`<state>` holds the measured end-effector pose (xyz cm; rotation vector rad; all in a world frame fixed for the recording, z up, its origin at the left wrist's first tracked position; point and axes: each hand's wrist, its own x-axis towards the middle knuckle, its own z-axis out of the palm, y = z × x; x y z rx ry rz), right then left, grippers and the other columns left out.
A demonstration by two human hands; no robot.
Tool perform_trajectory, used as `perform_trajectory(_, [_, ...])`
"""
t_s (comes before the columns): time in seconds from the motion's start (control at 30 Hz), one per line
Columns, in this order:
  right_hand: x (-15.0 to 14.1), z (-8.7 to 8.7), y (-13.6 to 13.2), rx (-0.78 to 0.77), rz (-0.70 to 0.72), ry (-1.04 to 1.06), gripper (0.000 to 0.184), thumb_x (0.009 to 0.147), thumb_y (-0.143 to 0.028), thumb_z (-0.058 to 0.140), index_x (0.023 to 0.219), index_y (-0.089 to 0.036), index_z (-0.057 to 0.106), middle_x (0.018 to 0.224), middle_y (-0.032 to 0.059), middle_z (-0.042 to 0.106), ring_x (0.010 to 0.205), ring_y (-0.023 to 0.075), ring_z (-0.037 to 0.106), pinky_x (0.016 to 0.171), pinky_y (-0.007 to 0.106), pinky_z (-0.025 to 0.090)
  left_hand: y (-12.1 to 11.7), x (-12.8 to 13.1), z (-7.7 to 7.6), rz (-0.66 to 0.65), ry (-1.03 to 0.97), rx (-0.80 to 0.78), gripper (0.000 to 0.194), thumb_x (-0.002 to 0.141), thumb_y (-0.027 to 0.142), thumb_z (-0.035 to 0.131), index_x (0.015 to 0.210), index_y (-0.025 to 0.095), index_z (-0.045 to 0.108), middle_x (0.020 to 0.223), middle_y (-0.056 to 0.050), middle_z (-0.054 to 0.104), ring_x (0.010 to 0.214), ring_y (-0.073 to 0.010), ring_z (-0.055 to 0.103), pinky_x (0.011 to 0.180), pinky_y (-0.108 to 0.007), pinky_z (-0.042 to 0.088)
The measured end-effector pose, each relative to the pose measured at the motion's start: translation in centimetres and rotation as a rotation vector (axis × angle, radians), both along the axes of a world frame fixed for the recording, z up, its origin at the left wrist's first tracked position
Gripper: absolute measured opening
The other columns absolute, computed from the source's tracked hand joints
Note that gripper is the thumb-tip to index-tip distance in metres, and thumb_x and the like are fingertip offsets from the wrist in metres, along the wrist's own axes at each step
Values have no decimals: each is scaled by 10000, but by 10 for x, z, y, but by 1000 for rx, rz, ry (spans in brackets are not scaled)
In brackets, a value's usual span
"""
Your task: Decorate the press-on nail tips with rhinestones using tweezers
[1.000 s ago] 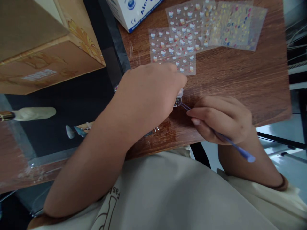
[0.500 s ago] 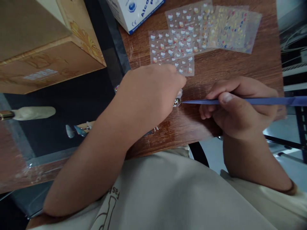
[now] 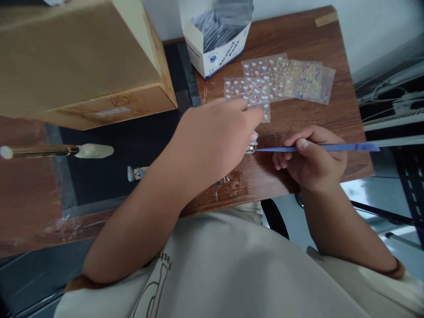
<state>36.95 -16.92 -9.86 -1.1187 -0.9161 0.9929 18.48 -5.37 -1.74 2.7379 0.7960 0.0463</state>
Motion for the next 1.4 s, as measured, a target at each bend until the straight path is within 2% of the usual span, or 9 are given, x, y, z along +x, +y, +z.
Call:
perform_trajectory(0.17, [-23,6,3,180,14,65,111,845,-188,621,843,-193,732,551,-21,558,396,127,507,337,268,430,-7,-48,19,83,-91,45,225,951,262,479,1067,235,669,1066,-64,679,1048,-277,631,861,-410,504])
perform_trajectory(0.3, [-44,17,14,231,103,61,140,854,-164,593,860,-183,731,573,-20,553,406,126,525,344,265,434,-10,-86,21,123,-131,72,181,950,223,468,1014,226,637,1071,-62,671,1035,-267,613,909,-436,493])
perform_trajectory(0.43, [-55,35,34,223,241,64,127,859,-147,610,865,-153,736,565,5,578,419,138,540,351,275,441,-8,-115,19,154,-138,70,145,927,187,494,1008,195,615,1042,-67,672,989,-263,604,891,-456,495])
perform_trajectory(0.57, [-62,57,57,142,375,-40,87,861,-200,666,835,-146,729,569,22,604,469,162,581,383,296,470,-3,-139,19,216,-107,34,152,922,202,491,1012,226,612,1064,-66,674,1014,-262,620,899,-450,495])
perform_trajectory(0.7, [-71,62,74,82,492,-106,135,894,-282,672,834,-171,720,575,6,615,483,144,598,414,265,470,-1,-156,16,279,-124,33,143,927,231,500,1006,236,619,1057,-67,678,1019,-268,628,899,-460,500])
perform_trajectory(0.87, [-74,48,76,8,563,-116,156,926,-299,632,873,-179,716,595,3,612,481,127,567,431,260,441,0,-153,9,179,-42,-37,150,929,293,528,1003,223,638,1059,-61,681,1010,-270,612,887,-462,482])
perform_trajectory(1.0, [-66,41,71,23,553,-311,135,942,-260,604,910,-201,722,652,8,637,515,124,572,459,265,435,-1,-138,4,72,-10,-67,171,913,323,568,1004,208,656,1064,-56,677,1042,-262,602,976,-480,449])
perform_trajectory(1.23, [-66,44,75,118,631,-496,127,943,-204,586,868,-190,688,683,-11,638,605,106,608,521,243,465,-8,-127,-16,69,22,-14,295,868,391,645,1080,186,646,1114,-85,670,1095,-304,591,1077,-588,384])
perform_trajectory(1.4, [-69,42,72,138,595,-534,112,943,-201,598,883,-177,689,737,-8,672,652,88,626,583,217,491,-10,-125,-22,48,17,11,258,879,379,641,1056,191,654,1100,-73,665,1073,-297,595,1056,-582,416])
